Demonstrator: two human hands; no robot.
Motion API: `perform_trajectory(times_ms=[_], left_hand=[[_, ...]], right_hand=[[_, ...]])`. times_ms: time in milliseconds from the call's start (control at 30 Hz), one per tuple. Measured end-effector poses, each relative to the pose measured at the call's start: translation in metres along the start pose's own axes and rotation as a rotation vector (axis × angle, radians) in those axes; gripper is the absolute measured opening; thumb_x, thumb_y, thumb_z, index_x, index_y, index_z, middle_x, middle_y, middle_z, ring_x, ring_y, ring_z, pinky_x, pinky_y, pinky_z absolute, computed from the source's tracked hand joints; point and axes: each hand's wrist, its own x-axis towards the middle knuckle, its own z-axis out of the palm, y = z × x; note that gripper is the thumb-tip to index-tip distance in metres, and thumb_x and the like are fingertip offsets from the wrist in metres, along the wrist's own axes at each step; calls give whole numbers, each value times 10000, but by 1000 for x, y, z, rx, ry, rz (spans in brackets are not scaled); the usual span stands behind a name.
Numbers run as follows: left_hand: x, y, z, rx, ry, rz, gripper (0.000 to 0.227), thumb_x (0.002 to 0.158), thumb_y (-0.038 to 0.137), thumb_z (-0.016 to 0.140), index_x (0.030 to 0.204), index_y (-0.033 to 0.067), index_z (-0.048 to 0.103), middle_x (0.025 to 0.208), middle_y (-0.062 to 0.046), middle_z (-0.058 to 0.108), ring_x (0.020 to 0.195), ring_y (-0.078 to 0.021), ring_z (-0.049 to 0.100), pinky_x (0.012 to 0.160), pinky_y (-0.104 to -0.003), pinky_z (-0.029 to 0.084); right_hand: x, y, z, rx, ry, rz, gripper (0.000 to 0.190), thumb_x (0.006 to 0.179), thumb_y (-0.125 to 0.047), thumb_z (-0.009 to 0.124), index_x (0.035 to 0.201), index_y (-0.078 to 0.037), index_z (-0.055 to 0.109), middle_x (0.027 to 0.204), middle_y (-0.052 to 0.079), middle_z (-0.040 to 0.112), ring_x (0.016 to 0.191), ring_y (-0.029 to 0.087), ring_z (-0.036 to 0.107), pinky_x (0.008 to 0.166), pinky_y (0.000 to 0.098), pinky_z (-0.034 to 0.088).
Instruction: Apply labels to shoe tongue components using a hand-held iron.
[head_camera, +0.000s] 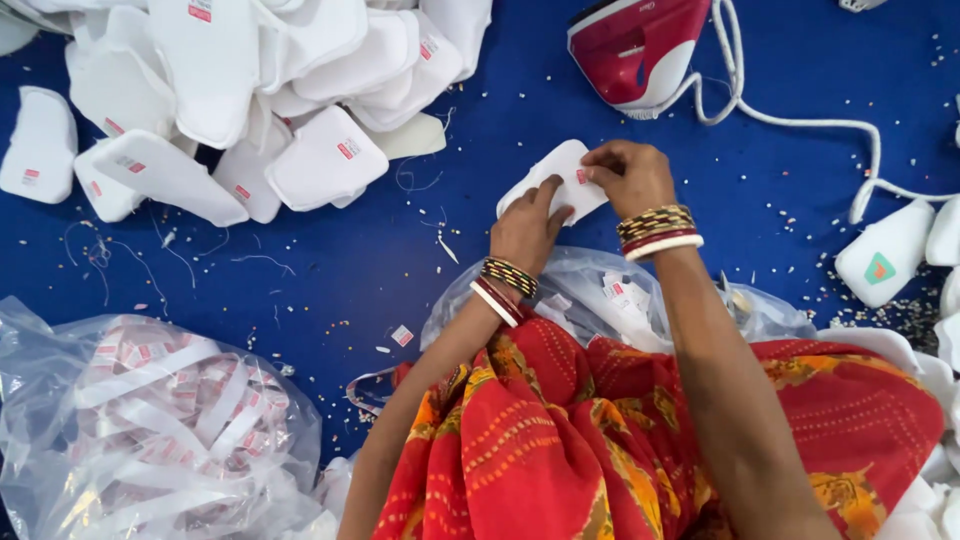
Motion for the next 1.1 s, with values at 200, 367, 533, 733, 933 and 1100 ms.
perform_trajectory(times_ms=[200, 367, 533, 733, 933, 1100], left_hand=[[0, 1, -6, 20, -32, 24, 392, 973, 342, 644, 1333, 200, 580, 987, -106, 701, 890, -336, 703, 693, -472, 574], [0, 1, -5, 88, -60, 48, 388, 996, 362, 621, 1367, 261, 567, 971, -87, 673, 882, -304, 697, 682, -456, 578], [-2, 0, -1, 142, -76, 85, 467, 1003, 359, 587, 1463, 341, 510, 972, -94, 649, 866, -297, 687, 667, -449, 584], [0, -1, 3, 183, -94, 80, 446, 1028, 359, 558, 1470, 330, 505, 995, -103, 646, 871, -300, 682, 653, -443, 591], [-1, 3, 1, 196, -69, 102, 442, 1028, 352, 562, 1466, 310, 521, 998, -107, 649, 866, -297, 681, 630, -430, 592], [-1, 3, -1, 172, -30, 73, 428, 1023, 337, 581, 1450, 325, 554, 967, -92, 655, 835, -279, 682, 621, -425, 589]], right_hand=[[23, 8, 7, -247, -139, -162, 146, 829, -43, 796, 968, -82, 819, 956, 152, 757, 850, 264, 750, 775, 355, 585], [30, 10, 10, -231, -182, -160, 148, 823, -45, 802, 969, -72, 811, 958, 138, 771, 870, 244, 758, 801, 346, 593], [29, 7, 10, -213, -177, -108, 163, 815, -67, 823, 976, -60, 796, 940, 124, 775, 866, 226, 760, 802, 341, 592], [13, 14, -1, -191, 237, -38, 388, 800, -181, 883, 1079, 3, 686, 1003, 164, 721, 881, 286, 722, 772, 381, 574], [66, 28, -24, -167, 459, -484, 622, 865, -230, 883, 1310, 105, 605, 1182, 285, 595, 1041, 356, 662, 846, 444, 562], [48, -54, -70, 263, 51, -307, 494, 981, -378, 748, 1251, 29, 677, 1012, 190, 742, 824, 261, 729, 723, 382, 587]])
